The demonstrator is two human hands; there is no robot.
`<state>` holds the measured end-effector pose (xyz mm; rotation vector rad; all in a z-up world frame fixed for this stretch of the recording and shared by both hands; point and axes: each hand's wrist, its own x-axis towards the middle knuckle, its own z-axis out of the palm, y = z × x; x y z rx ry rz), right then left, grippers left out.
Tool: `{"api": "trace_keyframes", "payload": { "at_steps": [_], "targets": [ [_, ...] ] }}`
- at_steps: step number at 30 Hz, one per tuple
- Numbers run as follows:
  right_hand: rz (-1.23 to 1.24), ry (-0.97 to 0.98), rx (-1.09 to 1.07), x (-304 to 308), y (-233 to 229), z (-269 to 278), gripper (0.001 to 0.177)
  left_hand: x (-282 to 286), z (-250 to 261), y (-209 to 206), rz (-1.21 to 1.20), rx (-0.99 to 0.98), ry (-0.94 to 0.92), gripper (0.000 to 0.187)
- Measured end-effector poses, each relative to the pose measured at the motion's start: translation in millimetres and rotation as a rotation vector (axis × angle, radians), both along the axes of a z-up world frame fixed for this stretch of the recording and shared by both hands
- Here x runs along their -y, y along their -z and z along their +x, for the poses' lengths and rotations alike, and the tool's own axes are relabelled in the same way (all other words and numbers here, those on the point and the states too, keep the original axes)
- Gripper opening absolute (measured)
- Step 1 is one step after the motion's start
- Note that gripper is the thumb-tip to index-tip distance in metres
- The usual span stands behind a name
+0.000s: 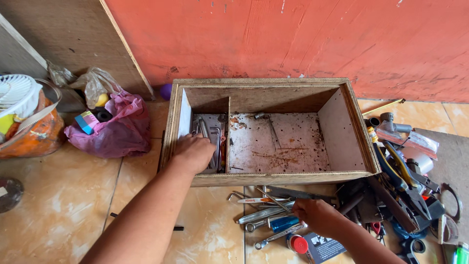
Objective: The person removes wrenches, screwdrivers, pliers and other hand tools from a wooden toolbox and places them on the tiled floor beside it. They then brush dust and debris out of the box interior with a brush, tilt and reposition the empty box, and set it back down on the floor.
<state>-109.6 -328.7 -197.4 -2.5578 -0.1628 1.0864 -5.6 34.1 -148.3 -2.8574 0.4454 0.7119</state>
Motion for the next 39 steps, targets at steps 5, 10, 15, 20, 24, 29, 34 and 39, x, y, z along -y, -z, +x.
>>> {"api": "trace_keyframes", "payload": {
  "at_steps": [5, 10, 15, 20, 24, 29, 34, 39],
  "targets": [
    [-0.178, -0.142, 0.199, -8.1, -15.0, 2.6, 0.026, 7.6, 4.5, 4.3, 0.314, -0.112, 0.054, 0.038],
    [-0.161, -0.161, 0.184, -26.0, -43.5, 6.7, 0.031, 9.2, 11.9, 10.4, 0.392, -0.166, 0.064, 0.044],
    [-0.211, -0.163, 0.041, -44.2, -63.8, 9.9, 0.034, 8.4, 18.6, 18.1, 0.398, -0.177, 0.031, 0.045],
    [-0.154, -0.193, 0.058, -57.1, -71.5, 10.0, 0.031, 7.1, 17.5, 17.6, 0.339, -0.154, 0.020, 0.049],
    [-0.052, -0.230, 0.134, -56.7, -71.6, 5.8, 0.030, 6.6, 20.1, 17.5, 0.233, -0.069, -0.067, 0.044],
    [-0.090, -0.255, 0.088, -61.7, -77.6, 6.0, 0.034, 1.3, 17.0, 20.7, -0.150, 0.063, -0.224, 0.040],
    [0.066, -0.218, 0.142, -70.6, -90.4, 13.4, 0.028, -2.9, 24.6, -4.7, -0.472, 0.335, -0.286, 0.038],
    [0.419, 0.012, 0.394, -88.3, -109.8, 20.5, 0.031, -12.2, 42.0, -70.4, -1.010, 0.129, -0.402, 0.028]
  ]
}}
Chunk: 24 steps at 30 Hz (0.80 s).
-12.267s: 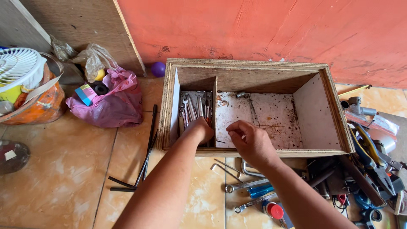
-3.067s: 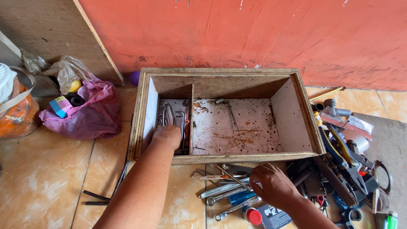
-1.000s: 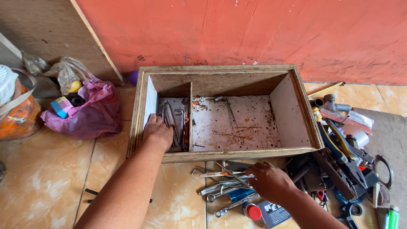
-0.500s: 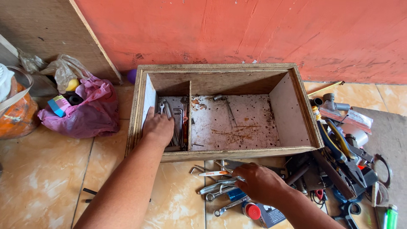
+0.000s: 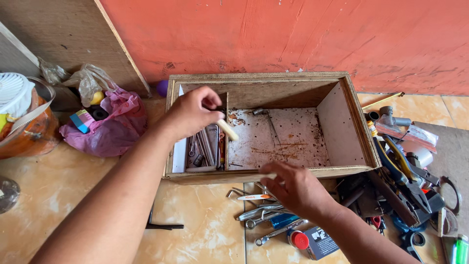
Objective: The person removes wrenches, screwdrivers, pliers and other hand tools from a wooden toolbox and places them on the tiled floor beside it. They then brush dust and debris out of the box interior with a brush, tilt and reposition the empty box, and set it back down on the floor.
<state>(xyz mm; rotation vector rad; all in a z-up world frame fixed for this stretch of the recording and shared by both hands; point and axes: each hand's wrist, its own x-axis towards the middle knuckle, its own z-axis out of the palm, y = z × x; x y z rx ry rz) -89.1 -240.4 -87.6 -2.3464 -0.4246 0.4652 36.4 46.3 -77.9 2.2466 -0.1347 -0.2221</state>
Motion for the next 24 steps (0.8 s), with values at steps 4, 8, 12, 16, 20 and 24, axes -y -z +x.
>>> {"api": "trace_keyframes", "payload": {
  "at_steps": [4, 8, 12, 16, 20, 24],
  "targets": [
    [0.457, 0.206, -0.261, -11.9, -3.2, 7.5, 0.047, 28.7, -15.8, -11.2, -0.382, -0.117, 0.234, 0.028],
    [0.632, 0.224, -0.564, -3.3, 17.5, 11.3, 0.048, 56.0, -32.6, 9.5, -0.511, -0.076, 0.360, 0.030],
    [0.219, -0.050, -0.591, 17.5, 41.7, 8.4, 0.034, 43.9, -16.4, 31.0, -0.556, -0.358, 0.165, 0.023],
    [-0.416, -0.194, -0.468, 21.4, 54.9, -13.7, 0.031, 11.8, -12.2, 58.6, 0.282, -0.200, 0.062, 0.015],
    [-0.664, -0.224, -0.418, 6.0, 62.4, -27.2, 0.046, 7.2, -27.6, 93.2, 0.735, -0.192, 0.232, 0.020],
    [-0.583, -0.196, -0.368, -7.6, 64.0, -27.2, 0.054, 11.7, -30.7, 109.8, 1.031, -0.421, 0.364, 0.016]
  ]
}}
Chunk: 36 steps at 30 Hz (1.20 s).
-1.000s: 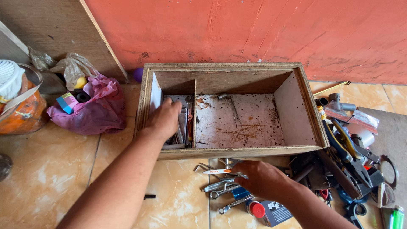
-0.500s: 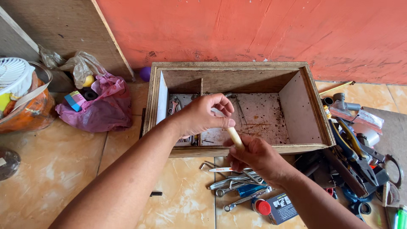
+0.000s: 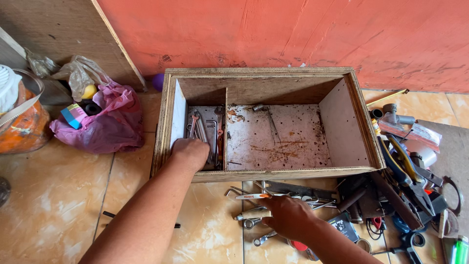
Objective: The person removes wrenches, screwdrivers, pliers and other hand tools from a wooden toolbox and places them on the tiled floor beside it. They then brush dust and debris out of the box interior with a brush, tilt and reposition the empty box, and set it back down on the floor.
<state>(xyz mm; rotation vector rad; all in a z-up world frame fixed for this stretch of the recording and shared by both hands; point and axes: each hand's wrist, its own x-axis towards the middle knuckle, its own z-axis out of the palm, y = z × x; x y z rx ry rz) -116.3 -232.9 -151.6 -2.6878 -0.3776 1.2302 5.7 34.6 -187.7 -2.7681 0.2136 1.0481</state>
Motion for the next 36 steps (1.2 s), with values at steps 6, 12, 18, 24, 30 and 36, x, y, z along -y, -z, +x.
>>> {"api": "trace_keyframes", "payload": {
  "at_steps": [6, 12, 18, 24, 30, 36],
  "targets": [
    [0.080, -0.030, 0.067, -1.0, -8.6, 7.2, 0.046, 2.5, 5.1, -6.7, 0.054, -0.009, 0.091, 0.020],
    [0.211, -0.063, 0.067, -2.8, -12.9, 3.9, 0.047, 0.8, 4.9, 0.0, 0.001, 0.016, 0.078, 0.016],
    [0.252, -0.009, 0.041, -15.2, -27.1, 3.8, 0.044, -5.1, 10.0, 8.2, -0.081, 0.052, 0.018, 0.016],
    [0.387, -0.008, 0.050, -24.3, -56.8, 8.4, 0.033, -4.8, 14.9, -23.5, -0.293, 0.088, -0.126, 0.023],
    [0.585, 0.450, 0.096, -38.8, -93.4, 31.8, 0.043, -21.5, 25.6, -107.4, -1.009, -0.054, -0.114, 0.042],
    [1.137, 0.753, -0.386, -54.7, -80.2, 46.1, 0.052, -3.2, 10.0, -117.1, -1.410, -0.411, -0.359, 0.033]
  ]
}}
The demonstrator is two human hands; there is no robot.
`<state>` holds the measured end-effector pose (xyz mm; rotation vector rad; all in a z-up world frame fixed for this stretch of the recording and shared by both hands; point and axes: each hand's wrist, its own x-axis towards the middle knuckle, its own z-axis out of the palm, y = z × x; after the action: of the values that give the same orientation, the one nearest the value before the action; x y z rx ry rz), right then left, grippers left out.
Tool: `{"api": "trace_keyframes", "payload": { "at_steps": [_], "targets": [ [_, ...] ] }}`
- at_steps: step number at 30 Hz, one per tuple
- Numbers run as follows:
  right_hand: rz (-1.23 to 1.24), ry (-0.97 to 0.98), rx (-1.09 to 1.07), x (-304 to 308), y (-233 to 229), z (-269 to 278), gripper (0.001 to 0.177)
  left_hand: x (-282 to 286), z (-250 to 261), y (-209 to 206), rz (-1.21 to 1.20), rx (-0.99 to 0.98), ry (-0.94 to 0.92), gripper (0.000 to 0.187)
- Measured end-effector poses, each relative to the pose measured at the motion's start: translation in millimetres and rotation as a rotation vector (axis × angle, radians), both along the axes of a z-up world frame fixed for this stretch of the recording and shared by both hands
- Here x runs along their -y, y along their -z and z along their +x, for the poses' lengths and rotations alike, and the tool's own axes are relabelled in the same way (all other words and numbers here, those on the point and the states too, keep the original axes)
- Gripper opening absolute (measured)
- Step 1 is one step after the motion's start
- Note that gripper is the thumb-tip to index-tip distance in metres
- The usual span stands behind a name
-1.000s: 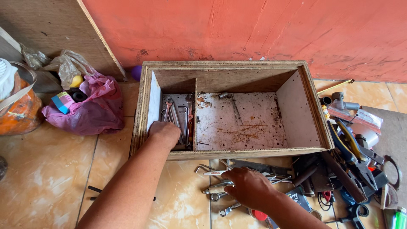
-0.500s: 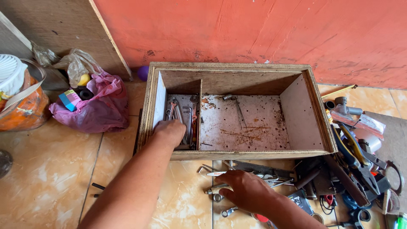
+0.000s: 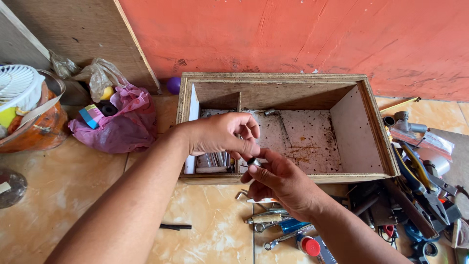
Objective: The person removes wrenches, screwdrivers, pliers and other hand tools from a wooden toolbox and places them on the tiled floor beside it. They then brush dust and debris out of the box interior with a brush, tilt and reposition the empty box, and set it back down on the floor.
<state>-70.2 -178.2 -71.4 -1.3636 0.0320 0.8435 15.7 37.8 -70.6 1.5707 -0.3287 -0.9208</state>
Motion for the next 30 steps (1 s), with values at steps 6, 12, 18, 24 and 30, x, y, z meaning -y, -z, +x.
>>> {"api": "trace_keyframes", "payload": {
  "at_steps": [6, 12, 18, 24, 30],
  "targets": [
    [-0.088, -0.098, -0.213, 16.8, 22.6, -12.5, 0.030, 0.3, 10.6, 47.7, 0.965, 0.543, 0.116, 0.028],
    [-0.283, -0.231, -0.193, 25.0, 40.9, -22.6, 0.011, 0.4, 6.1, 87.3, 1.366, 0.722, 0.575, 0.011],
    [-0.378, -0.216, -0.209, 19.4, 50.8, -22.4, 0.014, -1.8, 15.7, 108.2, 1.514, 0.901, 0.808, 0.025],
    [-0.423, -0.232, -0.210, 18.5, 56.9, -19.3, 0.019, -2.5, 26.2, 119.3, 1.617, 0.875, 0.951, 0.031],
    [-0.453, -0.266, -0.219, 14.3, 62.0, -20.9, 0.022, -3.8, 24.5, 116.3, 1.565, 0.866, 0.885, 0.023]
  ]
}}
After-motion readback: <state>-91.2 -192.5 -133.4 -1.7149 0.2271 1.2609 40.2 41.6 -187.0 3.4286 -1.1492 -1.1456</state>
